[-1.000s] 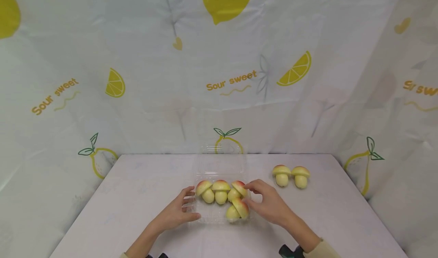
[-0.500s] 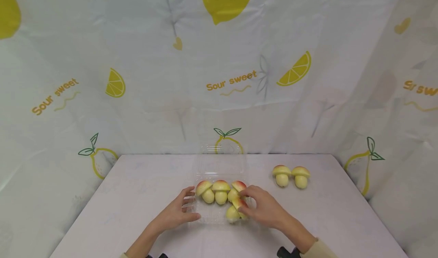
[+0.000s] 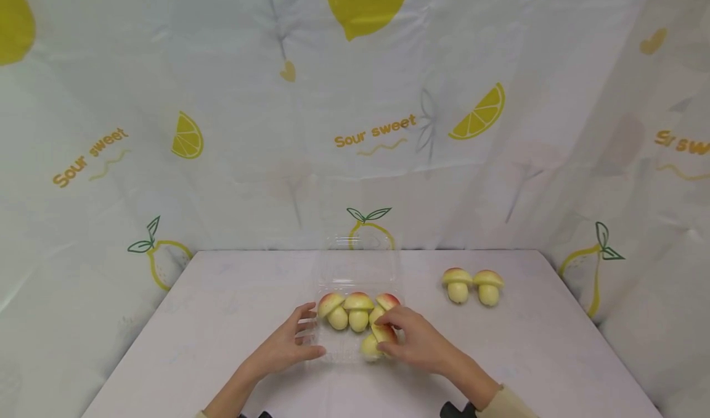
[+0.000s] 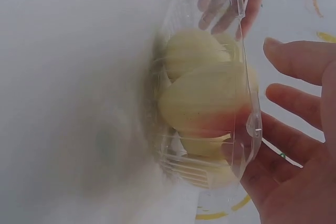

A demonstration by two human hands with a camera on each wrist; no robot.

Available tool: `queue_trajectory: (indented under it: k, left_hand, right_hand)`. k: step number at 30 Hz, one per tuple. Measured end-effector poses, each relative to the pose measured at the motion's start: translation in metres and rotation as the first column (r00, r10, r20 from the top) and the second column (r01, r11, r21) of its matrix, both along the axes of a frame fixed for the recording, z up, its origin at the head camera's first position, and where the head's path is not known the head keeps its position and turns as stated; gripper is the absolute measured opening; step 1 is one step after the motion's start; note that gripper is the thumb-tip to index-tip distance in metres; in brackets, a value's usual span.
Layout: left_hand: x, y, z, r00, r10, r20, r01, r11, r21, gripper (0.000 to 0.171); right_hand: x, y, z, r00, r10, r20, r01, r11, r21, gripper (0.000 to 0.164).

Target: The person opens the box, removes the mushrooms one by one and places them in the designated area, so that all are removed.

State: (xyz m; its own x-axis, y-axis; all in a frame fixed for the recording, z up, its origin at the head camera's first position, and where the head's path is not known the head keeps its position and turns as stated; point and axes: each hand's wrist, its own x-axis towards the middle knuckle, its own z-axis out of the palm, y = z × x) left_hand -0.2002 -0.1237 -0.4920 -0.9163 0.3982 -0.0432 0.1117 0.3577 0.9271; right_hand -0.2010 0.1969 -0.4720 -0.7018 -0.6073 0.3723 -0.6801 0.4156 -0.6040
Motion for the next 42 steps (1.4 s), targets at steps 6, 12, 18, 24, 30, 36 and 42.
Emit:
queue_trajectory:
  k: [6,12,18,24,30,36,42]
  left_hand:
    - [0.001,0.000,0.001,1.000,0.005,-0.001,-0.005,1.000,-0.004,0.095]
    - [0.001,-0.001,0.001,1.000,0.006,0.011,-0.006,1.000,-0.003,0.094]
    - [0.002,0.000,0.001,1.000,0.005,0.012,-0.005,1.000,-0.006,0.094]
    - [0.002,0.000,0.002,1.000,0.001,0.010,-0.001,1.000,-0.002,0.094]
    - [0.002,0.000,0.003,1.000,-0.001,0.010,0.001,1.000,-0.002,0.095]
    - [0.002,0.000,0.003,1.000,-0.001,0.004,0.001,1.000,0.001,0.094]
    - [0.002,0.000,0.003,1.000,0.002,-0.005,-0.002,1.000,-0.003,0.094]
  right_hand:
    - [0.000,-0.008,0.002,0.998,-0.011,0.068,0.011,1.000,-0.003,0.029]
    - [-0.002,-0.018,-0.006,0.994,-0.081,0.075,0.080,0.997,0.022,0.032]
    - [0.000,-0.028,-0.007,0.992,-0.112,0.053,0.110,0.993,0.039,0.035]
    - [0.003,-0.033,-0.006,0.984,-0.171,0.054,0.167,0.983,0.075,0.039]
    - [0.004,-0.032,-0.005,0.988,-0.151,0.041,0.149,0.988,0.040,0.036]
    - [0.005,-0.027,-0.004,0.989,-0.146,0.038,0.146,0.989,-0.009,0.036]
    - [0.004,-0.023,0.000,0.984,-0.128,0.127,0.137,0.988,-0.070,0.037]
